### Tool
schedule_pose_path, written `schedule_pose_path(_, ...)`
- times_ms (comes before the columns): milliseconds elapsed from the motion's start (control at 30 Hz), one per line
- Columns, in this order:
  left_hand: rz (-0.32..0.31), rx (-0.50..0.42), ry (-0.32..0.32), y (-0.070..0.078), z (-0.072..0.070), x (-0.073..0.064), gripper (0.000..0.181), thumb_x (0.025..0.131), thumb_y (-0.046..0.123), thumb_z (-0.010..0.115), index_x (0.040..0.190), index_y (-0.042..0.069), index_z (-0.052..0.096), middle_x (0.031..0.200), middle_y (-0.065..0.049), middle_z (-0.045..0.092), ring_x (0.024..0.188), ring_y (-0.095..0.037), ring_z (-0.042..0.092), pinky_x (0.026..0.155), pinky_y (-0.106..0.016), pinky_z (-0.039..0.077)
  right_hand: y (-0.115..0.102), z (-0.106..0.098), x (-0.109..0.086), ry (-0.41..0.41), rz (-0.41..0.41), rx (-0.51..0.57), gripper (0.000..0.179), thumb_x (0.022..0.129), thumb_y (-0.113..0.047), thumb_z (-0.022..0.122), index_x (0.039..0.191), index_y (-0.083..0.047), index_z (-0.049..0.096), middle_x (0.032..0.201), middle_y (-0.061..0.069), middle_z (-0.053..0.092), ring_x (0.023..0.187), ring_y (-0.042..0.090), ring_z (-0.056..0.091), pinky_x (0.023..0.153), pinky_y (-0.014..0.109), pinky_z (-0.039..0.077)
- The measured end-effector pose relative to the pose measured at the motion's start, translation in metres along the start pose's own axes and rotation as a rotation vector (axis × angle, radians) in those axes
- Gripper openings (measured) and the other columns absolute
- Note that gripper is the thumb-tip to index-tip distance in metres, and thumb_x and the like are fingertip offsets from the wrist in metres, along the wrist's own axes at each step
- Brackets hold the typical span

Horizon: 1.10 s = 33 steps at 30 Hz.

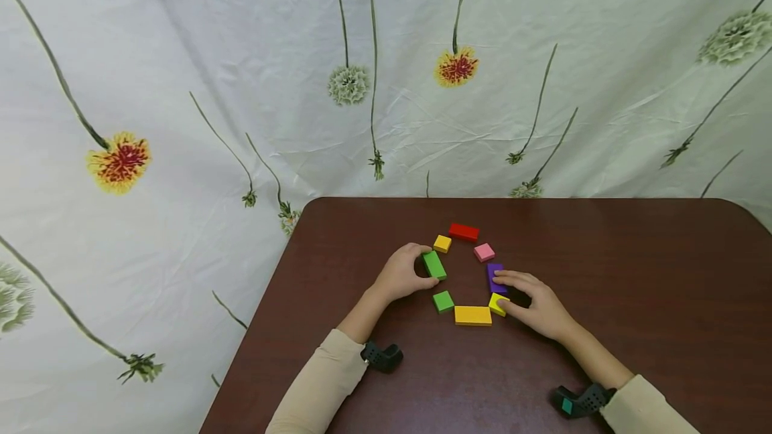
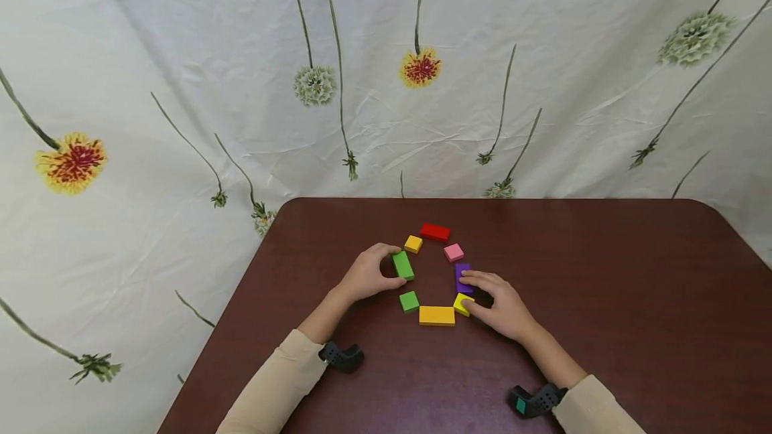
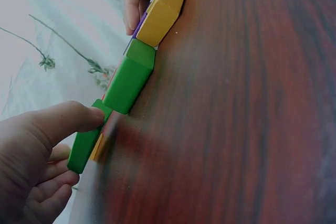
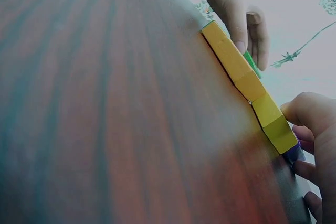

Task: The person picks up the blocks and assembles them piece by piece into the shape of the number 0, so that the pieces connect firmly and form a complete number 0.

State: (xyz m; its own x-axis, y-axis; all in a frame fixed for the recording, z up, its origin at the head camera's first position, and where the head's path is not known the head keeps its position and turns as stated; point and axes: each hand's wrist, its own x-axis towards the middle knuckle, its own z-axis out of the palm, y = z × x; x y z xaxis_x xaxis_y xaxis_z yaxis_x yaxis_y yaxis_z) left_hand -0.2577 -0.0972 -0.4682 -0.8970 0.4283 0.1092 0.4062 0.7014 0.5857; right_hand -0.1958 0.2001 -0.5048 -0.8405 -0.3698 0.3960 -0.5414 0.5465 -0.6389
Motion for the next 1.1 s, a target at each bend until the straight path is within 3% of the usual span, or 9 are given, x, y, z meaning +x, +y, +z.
schedule_pose_path(267,0.025,-0.042,-0.053,-0.0038,0.0010,-0.0022,0.061,0.081,0.027,0.079,0.134,0.005,0.057,0.130,-0.012,0.056,0.114,-0.027,0.054,0.097,-0.042,0.045,0.0014,0.0009,0.0004,0.001,-0.003,0.008,0.041,0.085,-0.015,0.076,0.124,-0.008,0.067,0.133,0.010,0.059,0.122,0.033,0.051,0.096,0.059,0.040)
schedule_pose_path(600,0.063,-0.027,-0.121,-0.0074,-0.0032,-0.0022,0.058,0.083,0.030,0.077,0.133,0.006,0.058,0.129,-0.009,0.057,0.117,-0.024,0.053,0.100,-0.039,0.043,0.0028,0.0010,0.0001,-0.001,0.009,0.021,0.041,0.085,-0.016,0.075,0.125,-0.008,0.066,0.133,0.010,0.058,0.122,0.034,0.051,0.096,0.060,0.040)
schedule_pose_path(1100,0.123,-0.005,-0.170,-0.0072,-0.0014,-0.0013,0.052,0.090,0.029,0.071,0.135,0.008,0.057,0.134,-0.008,0.055,0.122,-0.022,0.051,0.102,-0.037,0.041,0.0029,-0.0001,0.0010,-0.005,0.004,0.007,0.042,0.085,-0.016,0.076,0.125,-0.009,0.067,0.133,0.009,0.059,0.122,0.032,0.051,0.096,0.058,0.040)
